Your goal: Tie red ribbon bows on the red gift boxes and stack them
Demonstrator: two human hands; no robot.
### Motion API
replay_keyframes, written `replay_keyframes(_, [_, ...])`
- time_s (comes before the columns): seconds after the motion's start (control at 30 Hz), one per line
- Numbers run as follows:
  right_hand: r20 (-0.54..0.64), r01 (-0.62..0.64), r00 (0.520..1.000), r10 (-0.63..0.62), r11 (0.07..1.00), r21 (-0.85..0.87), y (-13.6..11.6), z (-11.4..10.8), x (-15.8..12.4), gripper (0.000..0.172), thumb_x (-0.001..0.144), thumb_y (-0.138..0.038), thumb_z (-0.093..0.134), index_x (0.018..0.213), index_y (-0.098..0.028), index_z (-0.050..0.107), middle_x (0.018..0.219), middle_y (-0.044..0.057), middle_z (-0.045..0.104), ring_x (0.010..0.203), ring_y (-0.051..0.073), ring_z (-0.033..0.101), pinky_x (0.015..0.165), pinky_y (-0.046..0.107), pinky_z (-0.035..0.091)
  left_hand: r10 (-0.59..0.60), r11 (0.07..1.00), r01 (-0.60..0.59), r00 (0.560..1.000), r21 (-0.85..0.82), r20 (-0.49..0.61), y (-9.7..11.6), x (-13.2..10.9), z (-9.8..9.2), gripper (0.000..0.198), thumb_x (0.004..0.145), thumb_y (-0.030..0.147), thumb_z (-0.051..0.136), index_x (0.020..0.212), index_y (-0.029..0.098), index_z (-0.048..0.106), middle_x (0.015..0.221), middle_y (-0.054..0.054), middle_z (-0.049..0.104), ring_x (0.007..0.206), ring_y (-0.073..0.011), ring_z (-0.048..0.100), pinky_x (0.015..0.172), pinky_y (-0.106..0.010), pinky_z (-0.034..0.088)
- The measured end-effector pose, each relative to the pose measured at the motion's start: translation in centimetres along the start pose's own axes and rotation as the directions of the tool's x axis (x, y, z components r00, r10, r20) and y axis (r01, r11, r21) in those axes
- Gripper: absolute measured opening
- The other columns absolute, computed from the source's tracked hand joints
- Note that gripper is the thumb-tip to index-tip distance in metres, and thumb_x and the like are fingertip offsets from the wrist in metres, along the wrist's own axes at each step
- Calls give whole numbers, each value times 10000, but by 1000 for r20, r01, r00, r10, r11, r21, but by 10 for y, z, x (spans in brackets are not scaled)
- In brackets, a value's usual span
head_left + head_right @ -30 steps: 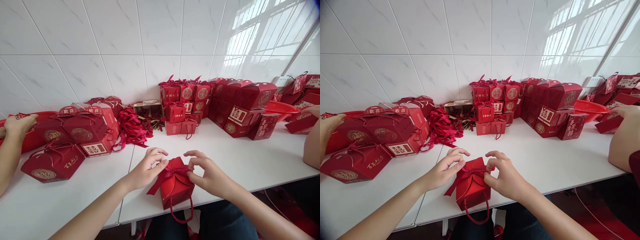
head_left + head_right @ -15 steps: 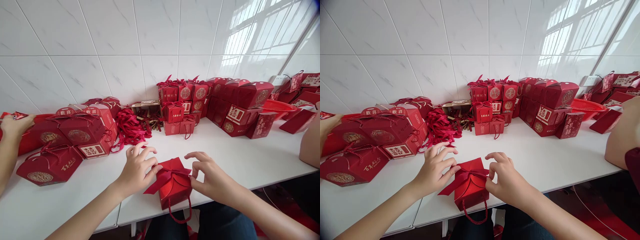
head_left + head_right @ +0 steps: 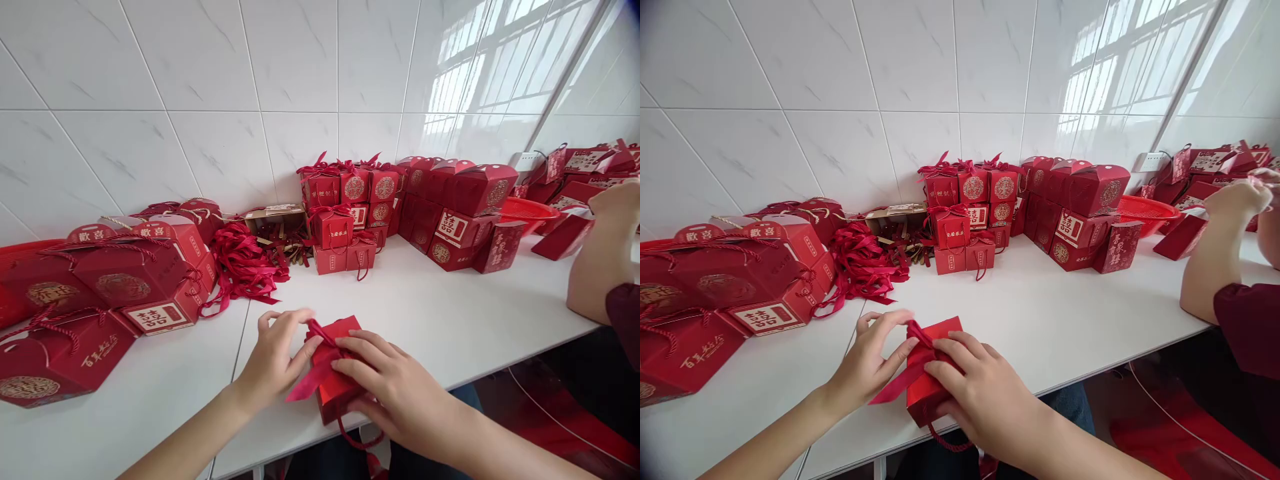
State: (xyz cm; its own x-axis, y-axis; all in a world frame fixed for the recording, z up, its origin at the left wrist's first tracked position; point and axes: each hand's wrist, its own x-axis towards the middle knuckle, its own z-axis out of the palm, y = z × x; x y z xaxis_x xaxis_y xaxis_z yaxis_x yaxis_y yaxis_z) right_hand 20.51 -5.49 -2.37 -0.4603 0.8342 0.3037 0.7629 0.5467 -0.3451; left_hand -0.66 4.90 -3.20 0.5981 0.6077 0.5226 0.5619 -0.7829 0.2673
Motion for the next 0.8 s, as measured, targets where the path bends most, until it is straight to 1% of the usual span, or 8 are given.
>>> replay_keyframes(0.07, [-20,-72,997,71,995,-68,9,0,0,380,859,-177,537,1237,-218,548,1354,107,523,1265,281,448,1012,452,451,-67,996,65,997,-56,-48,-4,0,5,447,902,293,515,1312,240,343,1137,-79,647,1070,-240,559,965,-430,312])
replay_keyframes(0.13, [-59,-137,990,131,985,-101,32,-8,-5,361,844,-135,517,1196,-197,571,1340,116,536,1249,282,467,1005,462,457,-166,980,159,984,-120,-55,-14,-2,8,514,900,311,517,1355,251,285,1184,-98,616,1153,-269,511,967,-442,344])
replay_keyframes(0.3, [-183,-258,953,243,964,-61,139,-43,-29,382,810,-141,543,1173,-242,605,1292,91,573,1230,262,492,1040,451,415,-345,891,356,934,-281,87,-55,-10,15,546,933,350,446,1397,267,171,1180,-103,569,1191,-257,490,941,-429,406])
replay_keyframes(0.37, [-287,-378,890,355,926,-26,185,-52,-33,345,792,-186,583,1128,-233,652,1270,116,571,1207,297,504,1041,480,395,-379,873,390,920,-291,97,-67,-9,18,560,936,361,429,1409,271,143,1160,-97,565,1151,-245,514,952,-450,402])
replay_keyframes(0.43, [-388,-490,790,474,869,65,222,-56,-29,343,751,-219,640,1090,-222,689,1298,138,517,1219,328,480,1043,498,378,-395,864,402,914,-302,87,-73,-7,21,565,937,365,422,1415,273,136,1143,-93,569,1122,-235,530,956,-456,403])
replay_keyframes(0.5, [-423,-518,749,511,848,107,246,-54,-15,357,746,-238,652,1100,-213,693,1297,149,492,1235,329,462,1038,489,381,-399,860,407,913,-308,91,-77,-6,22,567,940,363,416,1420,279,126,1132,-91,575,1097,-227,545,950,-446,414])
replay_keyframes(0.67, [-470,-477,732,493,864,164,277,-34,48,362,765,-217,625,1121,-208,688,1314,138,475,1265,282,447,1079,428,334,-358,875,382,924,-299,131,-83,-9,22,592,946,256,365,1449,324,61,1166,-95,563,1048,-221,561,933,-445,429])
replay_keyframes(0.8, [-524,-438,692,497,865,244,295,-14,102,395,751,-165,580,1128,-236,672,1365,98,428,1295,243,426,1081,393,342,-409,840,453,890,-298,201,-89,-14,28,680,898,124,312,1465,327,-3,1252,-104,507,1086,-204,536,988,-451,394])
